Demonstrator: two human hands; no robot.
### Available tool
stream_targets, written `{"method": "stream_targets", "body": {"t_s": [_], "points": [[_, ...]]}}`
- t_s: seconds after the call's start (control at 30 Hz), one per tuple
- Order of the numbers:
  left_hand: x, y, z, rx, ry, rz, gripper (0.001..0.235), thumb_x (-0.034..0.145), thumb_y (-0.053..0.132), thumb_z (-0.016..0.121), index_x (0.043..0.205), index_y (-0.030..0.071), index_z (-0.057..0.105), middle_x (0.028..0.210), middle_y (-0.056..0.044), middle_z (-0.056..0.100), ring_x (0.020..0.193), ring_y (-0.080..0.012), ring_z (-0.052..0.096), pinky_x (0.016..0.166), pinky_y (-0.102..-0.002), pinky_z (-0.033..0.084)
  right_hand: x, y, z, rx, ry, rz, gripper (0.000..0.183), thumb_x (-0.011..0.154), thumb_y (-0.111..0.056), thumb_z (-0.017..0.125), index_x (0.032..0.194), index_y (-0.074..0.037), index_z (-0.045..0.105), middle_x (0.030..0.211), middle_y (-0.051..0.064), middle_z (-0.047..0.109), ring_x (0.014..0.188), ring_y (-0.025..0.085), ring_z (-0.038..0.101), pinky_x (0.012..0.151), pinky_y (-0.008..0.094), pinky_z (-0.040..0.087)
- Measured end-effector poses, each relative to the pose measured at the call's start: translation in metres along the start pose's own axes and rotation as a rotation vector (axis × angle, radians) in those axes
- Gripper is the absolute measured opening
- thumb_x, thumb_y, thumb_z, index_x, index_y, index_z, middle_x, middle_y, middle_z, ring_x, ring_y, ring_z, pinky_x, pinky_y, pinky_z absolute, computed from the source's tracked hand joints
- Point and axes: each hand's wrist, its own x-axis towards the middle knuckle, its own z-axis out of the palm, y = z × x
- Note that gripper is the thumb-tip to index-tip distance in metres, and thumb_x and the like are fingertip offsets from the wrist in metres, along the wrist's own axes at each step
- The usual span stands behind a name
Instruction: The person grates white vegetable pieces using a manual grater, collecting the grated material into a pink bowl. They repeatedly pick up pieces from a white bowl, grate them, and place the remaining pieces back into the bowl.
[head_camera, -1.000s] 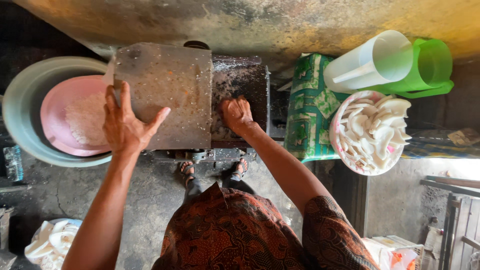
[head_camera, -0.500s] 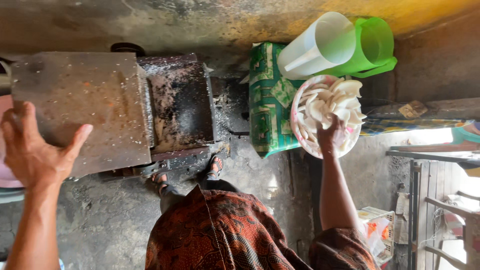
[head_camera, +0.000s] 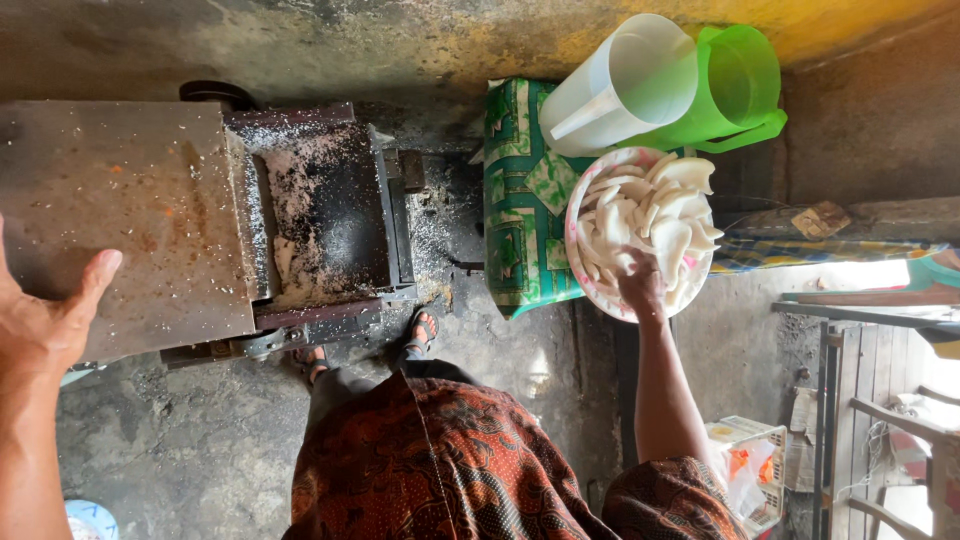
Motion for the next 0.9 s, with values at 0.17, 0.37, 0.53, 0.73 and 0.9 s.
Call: {"method": "stream_targets", "body": {"t_s": [0.17,0.37,0.53,0.73,0.9], "points": [[0.005,0.010,-0.012,0.261,-0.026,-0.098,0.087,0.100,0.031,0.082,0.160,-0.015,0.038,0.157,-0.038,0.042,0.140,-0.0513,0.044,0.111,-0.053,0.037,0.010,-0.048,-0.033,-0.049,-0.075,0.092,0.047,0.100,-0.053,0.051,0.136,-0.025,0.065,0.141,0.007,0.066,0.123,0.034,0.062,0.093,0.052,0.050],[0.008,0.019,-0.022,0.532,0.046,0.083,0.085,0.092,0.052,0.081,0.149,-0.006,0.057,0.146,-0.031,0.054,0.130,-0.0463,0.052,0.074,-0.066,0.053,0.052,-0.065,0.011,-0.359,-0.073,0.249,0.079,0.085,-0.065,0.064,0.142,-0.011,0.056,0.141,0.021,0.060,0.130,0.041,0.057,0.108,0.052,0.045],[0.009,0.010,-0.018,0.490,0.078,0.036,0.087,0.092,0.060,0.074,0.151,-0.001,0.055,0.146,-0.038,0.050,0.130,-0.0522,0.050,0.081,-0.069,0.052,0.107,-0.013,0.023,-0.358,0.212,-0.039,0.028,0.093,-0.024,0.061,0.112,-0.009,0.075,0.104,0.014,0.076,0.092,0.035,0.074,0.074,0.045,0.059],[0.012,0.013,-0.021,0.517,0.017,-0.066,0.090,0.091,0.067,0.068,0.153,0.004,0.050,0.148,-0.031,0.046,0.123,-0.0514,0.056,0.074,-0.067,0.055,-0.097,-0.244,-0.065,0.295,0.042,-0.464,0.035,0.092,0.003,0.056,0.119,-0.010,0.074,0.101,0.008,0.075,0.088,0.020,0.072,0.071,0.033,0.059],[0.009,0.002,-0.018,0.503,0.059,-0.029,0.089,0.093,0.071,0.064,0.152,0.005,0.050,0.148,-0.031,0.047,0.121,-0.0523,0.059,0.071,-0.065,0.058,-0.175,-0.364,-0.013,0.149,-0.301,-0.674,0.040,0.094,-0.007,0.067,0.131,-0.020,0.072,0.108,-0.001,0.080,0.078,0.008,0.069,0.060,0.026,0.052]]}}
